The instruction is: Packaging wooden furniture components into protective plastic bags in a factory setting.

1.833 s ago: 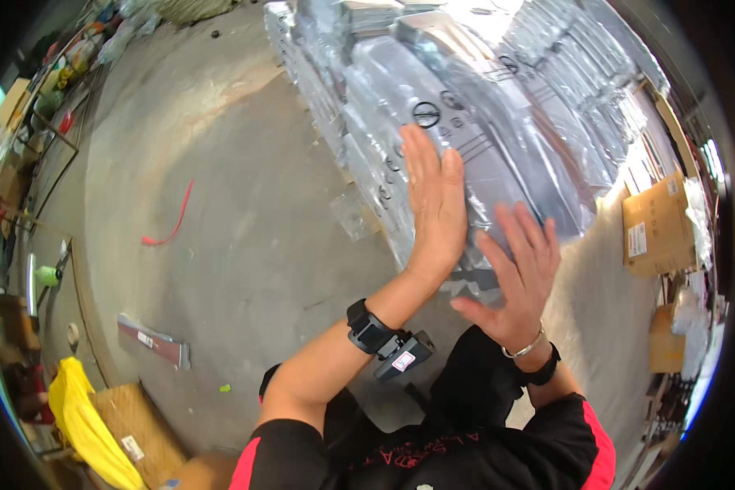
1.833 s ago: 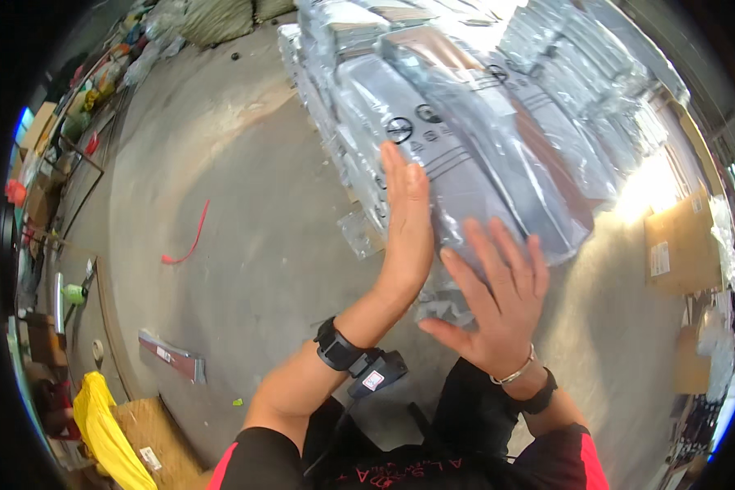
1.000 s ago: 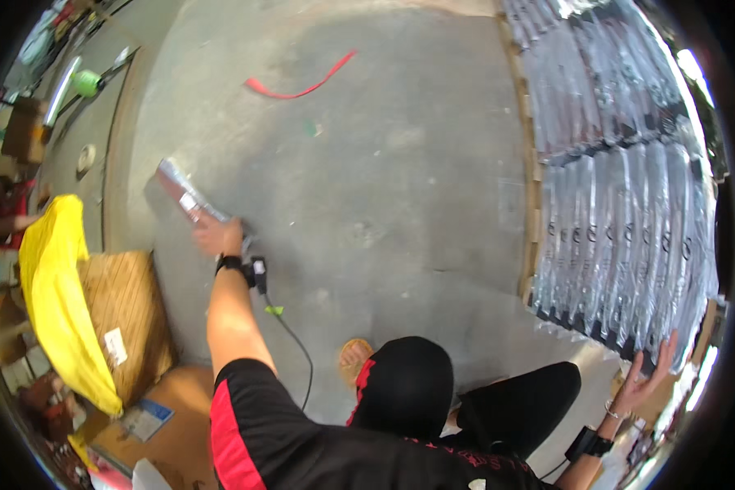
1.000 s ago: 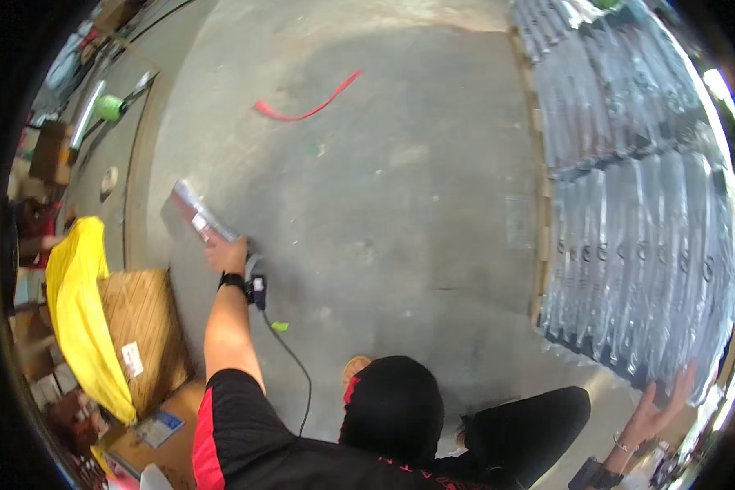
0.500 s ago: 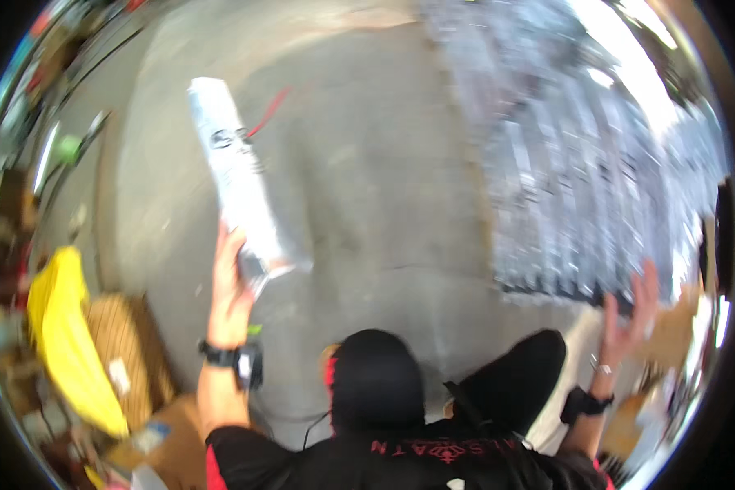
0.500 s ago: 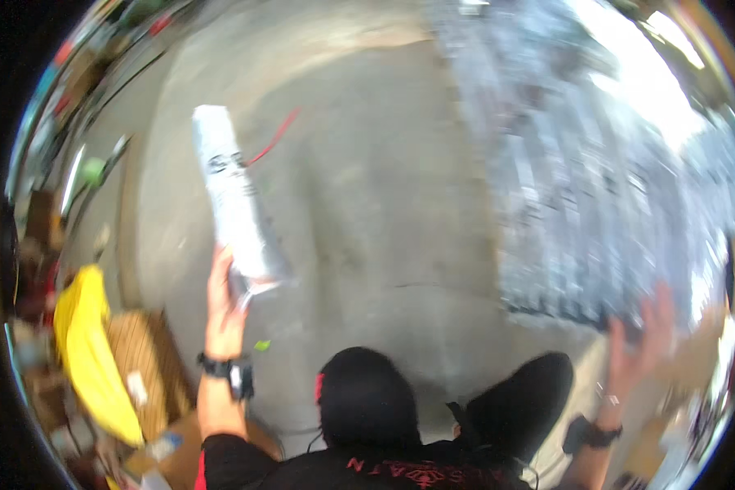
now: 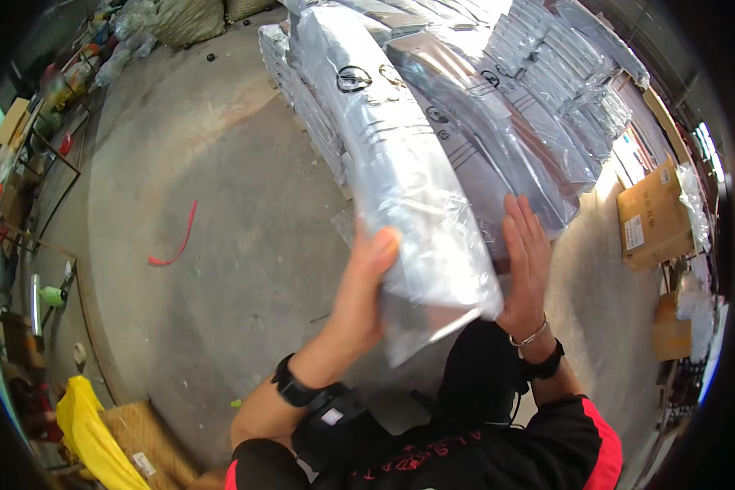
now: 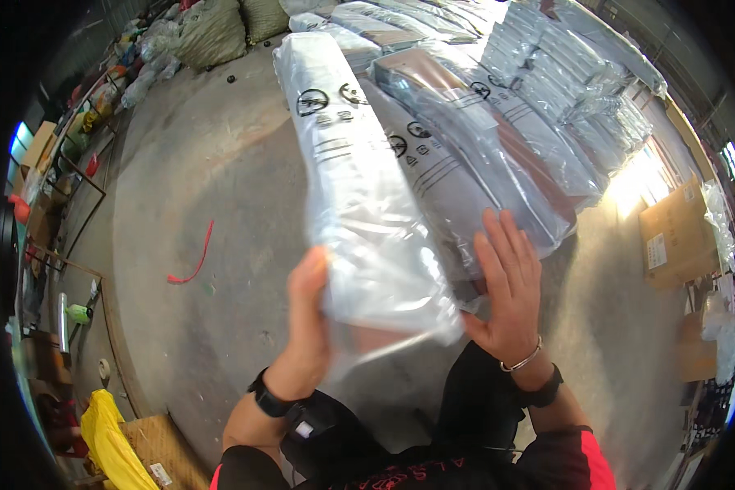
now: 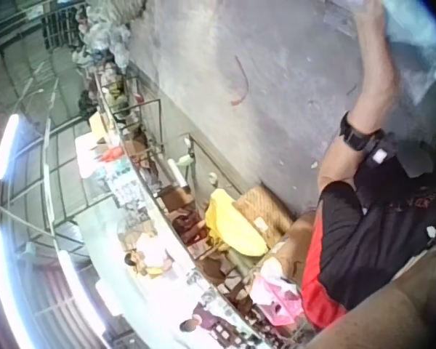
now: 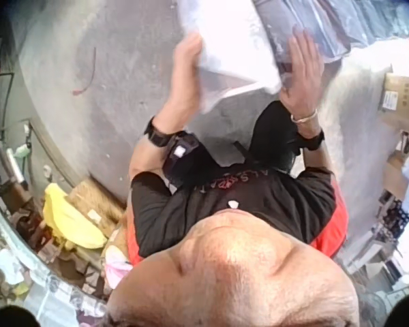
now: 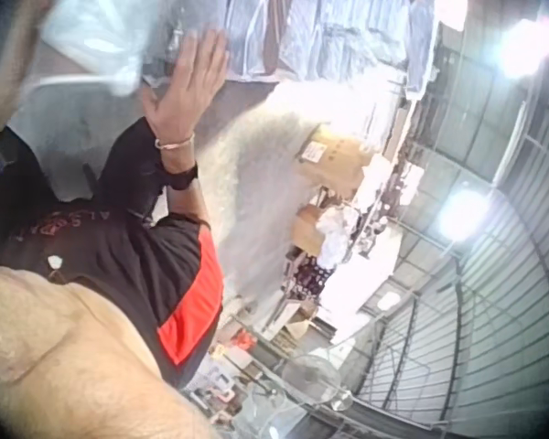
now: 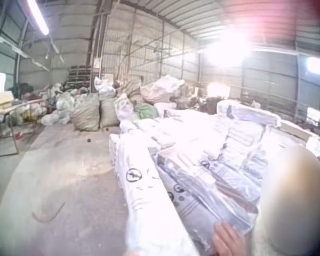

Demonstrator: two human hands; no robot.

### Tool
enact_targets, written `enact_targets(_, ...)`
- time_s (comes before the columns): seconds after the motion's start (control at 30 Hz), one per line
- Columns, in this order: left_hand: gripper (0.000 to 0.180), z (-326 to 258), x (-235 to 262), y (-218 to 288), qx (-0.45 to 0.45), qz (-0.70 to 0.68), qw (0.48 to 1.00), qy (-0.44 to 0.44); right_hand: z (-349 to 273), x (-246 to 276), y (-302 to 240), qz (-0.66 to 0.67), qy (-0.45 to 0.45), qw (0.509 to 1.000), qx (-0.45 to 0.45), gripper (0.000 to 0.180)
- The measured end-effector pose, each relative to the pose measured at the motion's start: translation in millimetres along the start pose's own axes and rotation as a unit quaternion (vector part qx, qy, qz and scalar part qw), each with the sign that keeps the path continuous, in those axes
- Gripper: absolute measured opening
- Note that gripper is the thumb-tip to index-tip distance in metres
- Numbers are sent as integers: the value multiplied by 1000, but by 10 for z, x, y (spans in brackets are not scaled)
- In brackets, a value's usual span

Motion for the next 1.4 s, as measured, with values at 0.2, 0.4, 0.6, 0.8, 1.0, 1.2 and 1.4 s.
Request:
enact_targets(0.2,81,473,-618,-181,-90,22,996,-6,-230,32,23,222,123,965,61,104)
enact_targets(0.4,77,543,-442,-254,-109,-55,992,-12,41,140,-98,218,157,962,52,80)
enact_targets(0.6,74,580,-360,-223,-135,14,989,-61,268,371,-187,11,117,988,99,32)
enact_targets(0.8,77,592,-464,-268,-271,351,894,60,-6,454,-81,-68,64,995,46,29)
enact_targets(1.0,64,705,-354,-313,-287,356,889,33,17,430,-145,-36,40,998,40,23)
enact_targets(1.2,60,1031,-248,-59,-297,471,830,17,170,317,-89,-102,57,992,52,26)
enact_targets(1.4,66,1109,-206,-71,-381,505,775,8,143,242,-77,-78,79,992,59,24)
Point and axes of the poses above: each hand's wrist, its own z-axis towards the middle knuckle, its own x-axis out of the back of the hand, y = z × x, the point moved 7 cm from there along z, towards the middle knuckle
